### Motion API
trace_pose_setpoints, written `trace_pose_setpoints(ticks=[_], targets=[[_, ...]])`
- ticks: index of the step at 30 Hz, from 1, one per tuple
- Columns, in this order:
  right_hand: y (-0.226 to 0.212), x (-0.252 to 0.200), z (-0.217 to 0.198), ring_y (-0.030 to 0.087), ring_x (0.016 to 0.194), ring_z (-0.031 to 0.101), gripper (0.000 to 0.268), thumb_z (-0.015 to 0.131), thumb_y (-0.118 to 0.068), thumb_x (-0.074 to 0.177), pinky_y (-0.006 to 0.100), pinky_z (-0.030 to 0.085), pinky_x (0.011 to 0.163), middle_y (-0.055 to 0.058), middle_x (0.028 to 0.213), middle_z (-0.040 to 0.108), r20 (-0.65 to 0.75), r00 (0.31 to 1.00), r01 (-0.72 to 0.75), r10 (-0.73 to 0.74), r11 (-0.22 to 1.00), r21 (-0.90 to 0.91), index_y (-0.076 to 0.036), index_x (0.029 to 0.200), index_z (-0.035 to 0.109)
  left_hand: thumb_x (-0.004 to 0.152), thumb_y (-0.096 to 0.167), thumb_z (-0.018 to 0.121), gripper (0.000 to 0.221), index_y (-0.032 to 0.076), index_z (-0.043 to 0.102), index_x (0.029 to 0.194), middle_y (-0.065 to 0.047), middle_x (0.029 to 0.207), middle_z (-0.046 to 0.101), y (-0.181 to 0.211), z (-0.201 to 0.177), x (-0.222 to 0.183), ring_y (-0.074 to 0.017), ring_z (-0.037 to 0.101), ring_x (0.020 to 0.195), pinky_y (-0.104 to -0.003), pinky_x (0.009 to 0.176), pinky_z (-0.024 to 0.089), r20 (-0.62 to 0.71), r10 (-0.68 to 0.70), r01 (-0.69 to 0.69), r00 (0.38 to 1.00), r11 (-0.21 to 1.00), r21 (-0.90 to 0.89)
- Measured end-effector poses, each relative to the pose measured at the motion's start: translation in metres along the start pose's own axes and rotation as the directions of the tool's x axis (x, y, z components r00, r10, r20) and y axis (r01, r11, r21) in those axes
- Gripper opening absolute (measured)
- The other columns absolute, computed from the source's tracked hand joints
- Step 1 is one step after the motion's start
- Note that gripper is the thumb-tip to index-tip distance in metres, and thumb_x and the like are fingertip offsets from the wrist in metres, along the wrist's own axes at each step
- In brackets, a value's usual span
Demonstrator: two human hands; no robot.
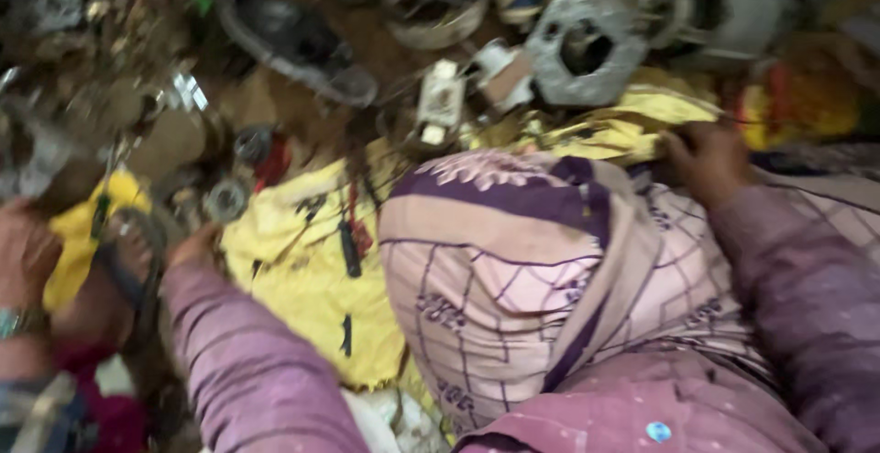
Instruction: The person sits on the ground and uses a hammer to strike a metal motor component, attempting to separate its parts. They repeatedly hit the component and inspect the pieces, handling them by hand.
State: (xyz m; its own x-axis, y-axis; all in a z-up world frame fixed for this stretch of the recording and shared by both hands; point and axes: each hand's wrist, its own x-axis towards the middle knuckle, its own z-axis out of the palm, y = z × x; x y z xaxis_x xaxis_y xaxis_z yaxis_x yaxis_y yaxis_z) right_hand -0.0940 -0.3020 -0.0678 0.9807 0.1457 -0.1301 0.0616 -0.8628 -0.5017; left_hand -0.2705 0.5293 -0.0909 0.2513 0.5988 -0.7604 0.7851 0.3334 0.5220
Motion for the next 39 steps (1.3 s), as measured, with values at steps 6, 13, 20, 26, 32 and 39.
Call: trace_pose_setpoints(ticks=[6,13,20,26,32,39], targets=[[-0.007,0.002,-0.001,0.037,0.09,0.071,0.032,0.07,-0.032,0.101,0.046,0.055,0.091,0.019,0.099,0.075,-0.131,0.982,0.132,-0.136,0.991,-0.038,-0.001,0.104,0.077,0.082,0.047,0.083,0.051,0.009,0.069,0.114,-0.017,0.116,0.064,0.035,-0.009,-0.018,-0.0323,0.06,0.097,-0.046,0.084,0.049,-0.202,0.119,0.053,0.972,0.73,0.682],[-0.007,0.007,0.004,0.038,0.088,0.07,0.034,0.072,-0.035,0.099,0.046,0.055,0.081,0.019,0.096,0.074,-0.185,0.971,0.145,-0.148,0.989,-0.031,-0.001,0.099,0.077,0.078,0.038,0.085,0.057,0.005,0.062,0.118,-0.022,0.116,0.065,0.042,-0.019,-0.054,-0.0372,0.062,0.099,-0.048,0.086,0.051,-0.23,0.499,-0.048,0.835,0.483,0.874],[-0.015,0.004,-0.005,0.039,0.085,0.07,0.035,0.07,-0.037,0.097,0.048,0.054,0.078,0.019,0.093,0.073,-0.191,0.973,0.149,-0.132,0.986,0.077,-0.003,0.099,0.078,0.074,0.03,0.087,0.064,0.002,0.055,0.123,-0.027,0.116,0.066,0.033,0.008,-0.117,-0.0422,0.064,0.1,-0.049,0.088,0.053,-0.114,0.789,-0.104,0.603,0.22,0.97],[-0.023,0.001,-0.024,0.038,0.087,0.07,0.036,0.07,-0.039,0.096,0.048,0.054,0.079,0.019,0.091,0.073,-0.193,0.974,0.152,-0.121,0.976,0.154,-0.004,0.095,0.078,0.071,0.022,0.089,0.072,-0.001,0.049,0.126,-0.031,0.116,0.067,0.006,0.012,-0.195,-0.0465,0.066,0.102,-0.051,0.09,0.054,-0.081,0.897,-0.075,0.434,0.126,0.989],[-0.046,-0.001,-0.047,0.033,0.083,0.071,0.034,0.072,-0.036,0.096,0.043,0.055,0.075,0.017,0.092,0.074,-0.287,0.944,0.248,-0.161,0.92,0.302,-0.003,0.097,0.076,0.081,0.024,0.091,0.062,-0.006,0.051,0.118,-0.032,0.093,0.07,0.005,0.019,-0.3,-0.0486,0.068,0.093,-0.053,0.089,0.055,-0.095,0.934,-0.062,0.343,0.123,0.99],[-0.103,-0.043,-0.076,0.02,0.077,0.07,0.035,0.069,-0.033,0.097,0.035,0.057,0.071,0.012,0.091,0.075,-0.043,0.946,0.257,-0.322,0.661,0.705,-0.003,0.116,0.07,0.078,0.019,0.084,0.053,-0.002,0.059,0.119,-0.005,0.107,0.07,0.036,0.135,-0.427,-0.0196,0.066,0.091,-0.033,0.079,0.056,0.146,0.857,-0.868,0.495,0.481,0.122]])
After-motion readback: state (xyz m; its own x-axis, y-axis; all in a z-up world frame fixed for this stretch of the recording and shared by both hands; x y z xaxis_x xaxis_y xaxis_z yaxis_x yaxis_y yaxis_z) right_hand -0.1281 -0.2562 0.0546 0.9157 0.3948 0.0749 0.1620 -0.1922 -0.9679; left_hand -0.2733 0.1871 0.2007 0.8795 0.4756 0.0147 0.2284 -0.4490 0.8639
